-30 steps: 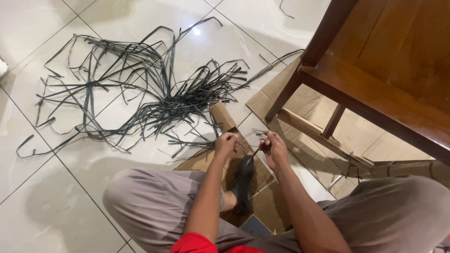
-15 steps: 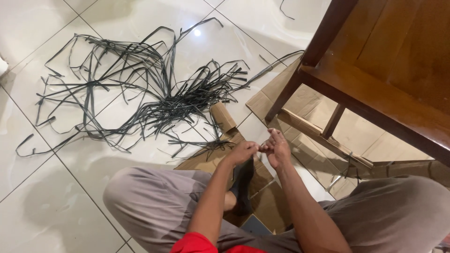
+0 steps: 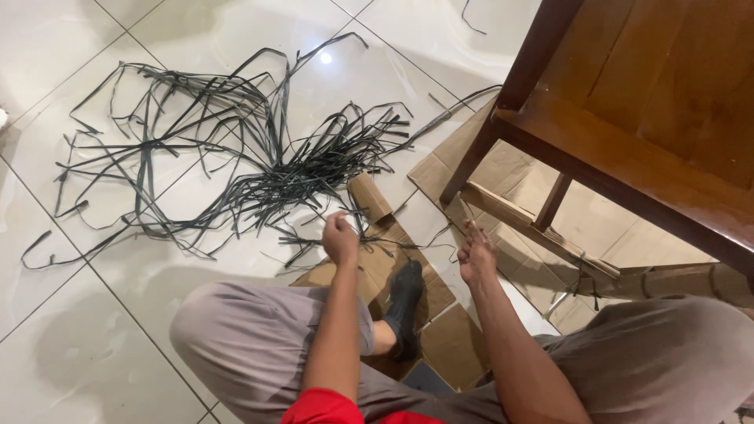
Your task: Wrapping the legs of a wooden chair with cardboard and securing them with plastic ties
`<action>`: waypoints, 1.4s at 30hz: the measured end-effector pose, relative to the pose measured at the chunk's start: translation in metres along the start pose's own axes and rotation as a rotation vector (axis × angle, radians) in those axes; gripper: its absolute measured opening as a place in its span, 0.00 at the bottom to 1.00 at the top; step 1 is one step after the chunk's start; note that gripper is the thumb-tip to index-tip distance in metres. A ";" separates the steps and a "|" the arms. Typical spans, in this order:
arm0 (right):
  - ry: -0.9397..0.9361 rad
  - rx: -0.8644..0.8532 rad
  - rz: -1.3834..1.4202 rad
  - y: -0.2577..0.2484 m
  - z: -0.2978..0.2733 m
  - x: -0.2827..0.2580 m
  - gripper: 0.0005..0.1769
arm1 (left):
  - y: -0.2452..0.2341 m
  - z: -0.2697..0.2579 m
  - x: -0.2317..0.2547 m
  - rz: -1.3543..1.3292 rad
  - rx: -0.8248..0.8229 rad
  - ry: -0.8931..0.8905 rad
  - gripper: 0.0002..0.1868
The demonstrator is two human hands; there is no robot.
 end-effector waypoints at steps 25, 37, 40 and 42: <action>-0.026 -0.012 -0.013 -0.062 -0.020 0.001 0.03 | 0.173 -0.170 0.098 -0.109 -0.744 0.273 0.11; -0.010 0.438 0.259 -0.177 -0.046 -0.022 0.18 | 0.190 -0.288 0.213 -0.036 -0.662 0.889 0.06; 0.033 0.600 0.284 -0.224 -0.023 0.006 0.18 | 0.211 -0.304 0.230 0.098 -0.611 1.084 0.14; 0.050 0.670 0.303 -0.244 -0.007 0.021 0.18 | 0.221 -0.308 0.245 0.215 -0.581 1.175 0.19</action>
Point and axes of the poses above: each hand's wrist, its own z-axis towards the middle knuckle, its own y-axis out of the palm, x = y × z, the point moved 8 cm from there along z, towards the middle knuckle
